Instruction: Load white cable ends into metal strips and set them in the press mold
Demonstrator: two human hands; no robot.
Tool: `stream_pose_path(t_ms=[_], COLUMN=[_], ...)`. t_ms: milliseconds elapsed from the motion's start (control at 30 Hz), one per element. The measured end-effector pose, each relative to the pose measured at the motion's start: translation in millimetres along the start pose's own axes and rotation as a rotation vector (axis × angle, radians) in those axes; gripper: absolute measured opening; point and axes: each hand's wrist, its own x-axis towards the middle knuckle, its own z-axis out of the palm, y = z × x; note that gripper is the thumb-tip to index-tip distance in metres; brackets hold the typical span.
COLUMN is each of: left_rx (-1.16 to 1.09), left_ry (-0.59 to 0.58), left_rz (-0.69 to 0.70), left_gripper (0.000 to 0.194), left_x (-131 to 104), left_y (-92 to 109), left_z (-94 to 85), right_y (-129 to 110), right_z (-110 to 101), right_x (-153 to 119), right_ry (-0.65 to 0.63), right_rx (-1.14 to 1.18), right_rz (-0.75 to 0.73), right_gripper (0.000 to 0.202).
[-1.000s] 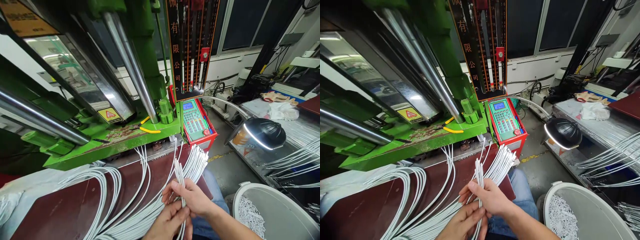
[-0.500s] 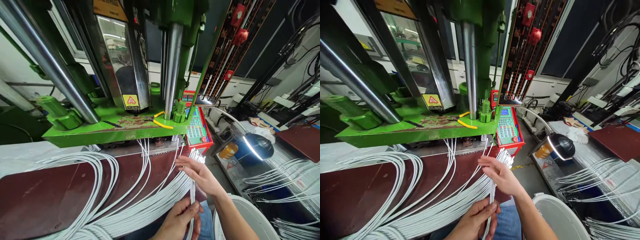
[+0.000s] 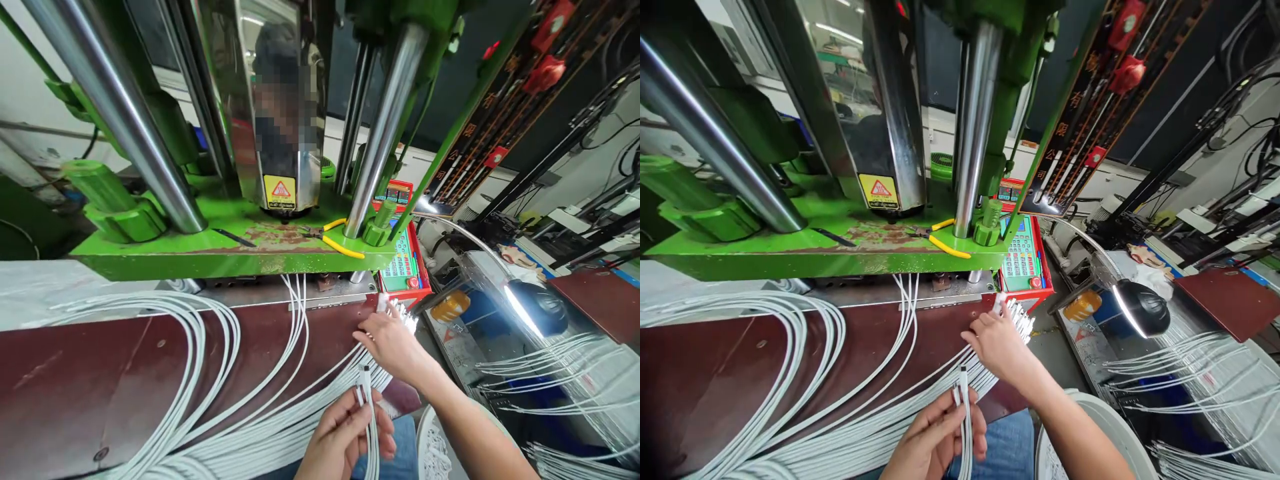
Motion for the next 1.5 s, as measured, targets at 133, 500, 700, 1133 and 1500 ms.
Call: stream_pose_path(t_ms=[133, 500, 700, 1133, 1500], left_rx=[0.088, 0.319, 0.273, 0.552, 0.7], left_ry=[0.079, 0.037, 0.018, 0.052, 0.125], left_rz=[0.065, 0.035, 0.06, 0.005, -0.067], left_gripper=[0.024, 0.023, 0.02, 0.031, 0.034], left_x=[-5.8, -7.8, -8.9, 1.7, -0.9], left_y=[10.9, 13.2, 11.0, -1.3, -2.8], left_z=[9.0, 11.6, 13.4, 12.9, 11.9], right_y=[4.4, 10.0, 14.3, 4.0, 1.9], right_z=[-13.9, 27.9, 11.3, -19.4, -21.1], right_x=[-7.5, 74.8, 42.4, -68.2, -62.1], right_ry=[-0.091, 0.119, 0.081, -0.156, -0.06], right_rx=[-0.048, -0.047, -0.1, 1.264, 1.351], right_rz=[0.037, -0.113, -0.006, 0.422, 0.362], right_gripper=[0.027, 0.025, 0.017, 0.049, 0.043])
